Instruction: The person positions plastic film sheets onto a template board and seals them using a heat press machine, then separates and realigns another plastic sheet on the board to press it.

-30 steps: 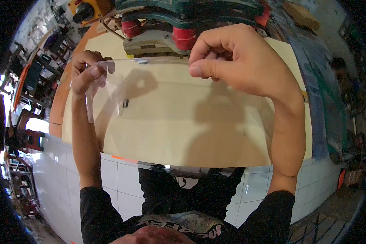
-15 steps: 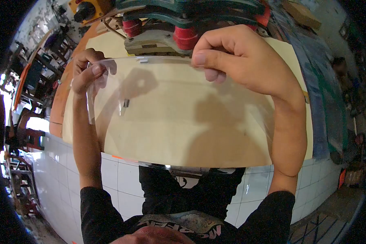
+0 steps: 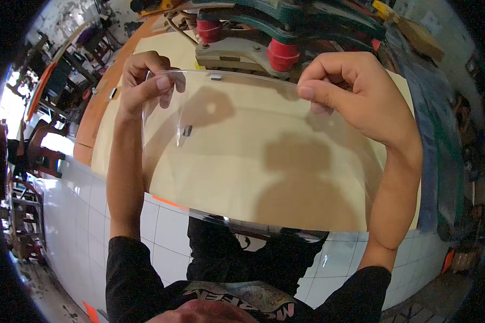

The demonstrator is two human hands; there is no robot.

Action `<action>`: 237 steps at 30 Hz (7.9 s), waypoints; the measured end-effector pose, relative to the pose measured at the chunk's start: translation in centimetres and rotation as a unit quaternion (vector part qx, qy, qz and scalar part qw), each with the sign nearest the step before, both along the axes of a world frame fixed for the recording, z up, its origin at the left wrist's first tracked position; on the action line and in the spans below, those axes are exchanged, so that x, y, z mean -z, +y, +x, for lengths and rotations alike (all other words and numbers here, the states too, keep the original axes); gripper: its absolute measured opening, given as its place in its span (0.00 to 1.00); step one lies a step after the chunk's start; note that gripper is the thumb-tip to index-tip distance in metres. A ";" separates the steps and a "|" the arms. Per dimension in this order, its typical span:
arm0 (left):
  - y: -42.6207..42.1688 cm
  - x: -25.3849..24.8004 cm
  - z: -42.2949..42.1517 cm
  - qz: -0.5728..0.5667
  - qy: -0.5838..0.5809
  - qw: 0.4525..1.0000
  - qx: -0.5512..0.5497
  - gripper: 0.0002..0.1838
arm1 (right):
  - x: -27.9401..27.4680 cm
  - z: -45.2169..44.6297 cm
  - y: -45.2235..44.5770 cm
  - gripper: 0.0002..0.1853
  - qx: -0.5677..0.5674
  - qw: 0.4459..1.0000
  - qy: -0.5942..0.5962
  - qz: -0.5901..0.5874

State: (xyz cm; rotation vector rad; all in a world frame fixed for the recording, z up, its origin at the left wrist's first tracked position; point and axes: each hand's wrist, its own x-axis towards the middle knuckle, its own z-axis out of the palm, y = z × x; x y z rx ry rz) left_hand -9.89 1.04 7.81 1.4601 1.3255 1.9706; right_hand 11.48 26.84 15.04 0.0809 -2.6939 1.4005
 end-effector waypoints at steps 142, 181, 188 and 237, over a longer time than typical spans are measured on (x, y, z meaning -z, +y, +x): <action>-2.8 -1.7 0.1 -0.181 0.079 0.953 -0.228 0.07 | 0.1 8.7 3.3 0.08 0.094 0.921 0.197 0.324; -6.6 3.8 6.4 -0.339 0.526 0.766 -0.148 0.23 | 8.4 15.7 6.3 0.16 0.085 0.957 -0.030 0.275; -5.8 1.9 6.1 -0.350 0.504 0.767 -0.188 0.13 | 6.6 15.2 5.6 0.10 0.198 0.897 0.159 0.361; -24.1 -2.0 -7.8 -0.106 -0.001 0.935 -0.338 0.30 | 5.2 25.3 20.7 0.23 0.511 0.846 0.152 0.009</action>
